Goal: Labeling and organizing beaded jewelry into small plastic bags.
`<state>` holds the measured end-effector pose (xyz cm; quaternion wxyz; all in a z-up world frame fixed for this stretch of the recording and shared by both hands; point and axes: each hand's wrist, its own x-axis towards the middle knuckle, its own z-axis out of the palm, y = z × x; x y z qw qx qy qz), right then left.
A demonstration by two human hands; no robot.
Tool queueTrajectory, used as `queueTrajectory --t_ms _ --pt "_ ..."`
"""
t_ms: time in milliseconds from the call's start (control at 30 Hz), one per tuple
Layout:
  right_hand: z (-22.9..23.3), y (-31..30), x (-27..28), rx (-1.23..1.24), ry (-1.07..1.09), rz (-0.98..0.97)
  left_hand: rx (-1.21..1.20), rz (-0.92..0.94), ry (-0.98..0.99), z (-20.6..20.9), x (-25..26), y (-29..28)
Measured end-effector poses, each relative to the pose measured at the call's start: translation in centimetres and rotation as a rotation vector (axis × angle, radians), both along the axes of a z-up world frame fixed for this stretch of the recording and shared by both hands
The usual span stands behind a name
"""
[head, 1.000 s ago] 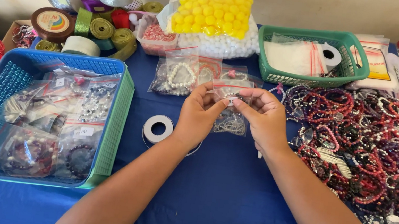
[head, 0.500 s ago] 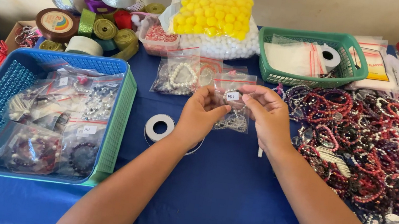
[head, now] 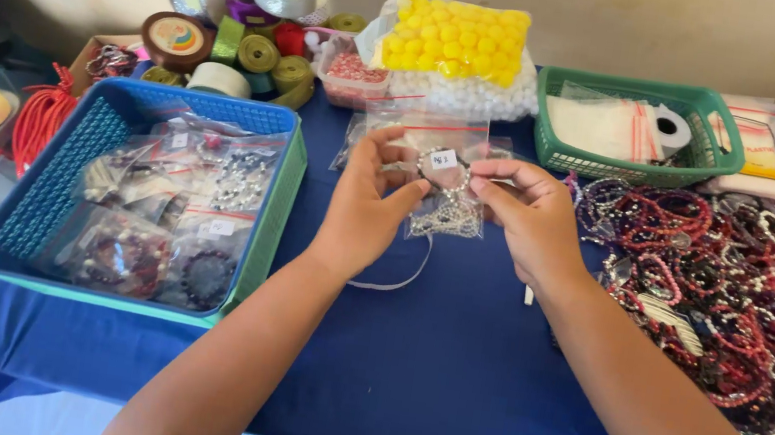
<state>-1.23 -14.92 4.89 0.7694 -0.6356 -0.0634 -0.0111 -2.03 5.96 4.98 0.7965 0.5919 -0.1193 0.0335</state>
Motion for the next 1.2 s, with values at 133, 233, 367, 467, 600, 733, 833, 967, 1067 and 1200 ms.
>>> queueTrajectory --t_ms 133,233,367,467,600,733,833,967,1067,1200 --pt "2.0 3.2 -0.2 -0.010 -0.011 0.095 0.009 0.093 -0.061 1.0 -1.6 3.4" --pt "2.9 6.2 0.1 0.027 -0.013 0.180 0.065 0.155 -0.046 2.2 -2.7 6.3" --pt "3.4 10.5 1.3 0.003 -0.014 0.288 0.032 0.187 -0.074 2.5 -2.4 10.7" --pt "2.8 13.8 3.1 0.037 0.007 0.356 0.061 0.258 -0.011 2.5 -1.7 14.0" --pt "2.0 18.1 5.1 0.024 0.048 0.439 0.057 0.335 0.065 0.7 -0.5 18.0" --pt "1.2 19.9 6.4 -0.206 -0.049 0.425 0.131 0.364 0.210 0.4 -0.9 19.5" --pt "1.3 19.5 6.4 -0.475 -0.175 0.348 0.364 0.470 0.259 0.8 -1.3 19.2" --pt "0.6 17.7 6.1 -0.297 -0.234 0.361 0.491 0.468 -0.010 -0.9 -0.9 19.2" --pt "1.7 15.6 4.8 -0.242 -0.209 0.371 0.603 0.472 -0.075 2.8 -2.7 16.7" --pt "3.0 11.8 3.1 -0.231 -0.181 0.355 0.555 0.365 -0.102 5.4 -4.2 13.2"
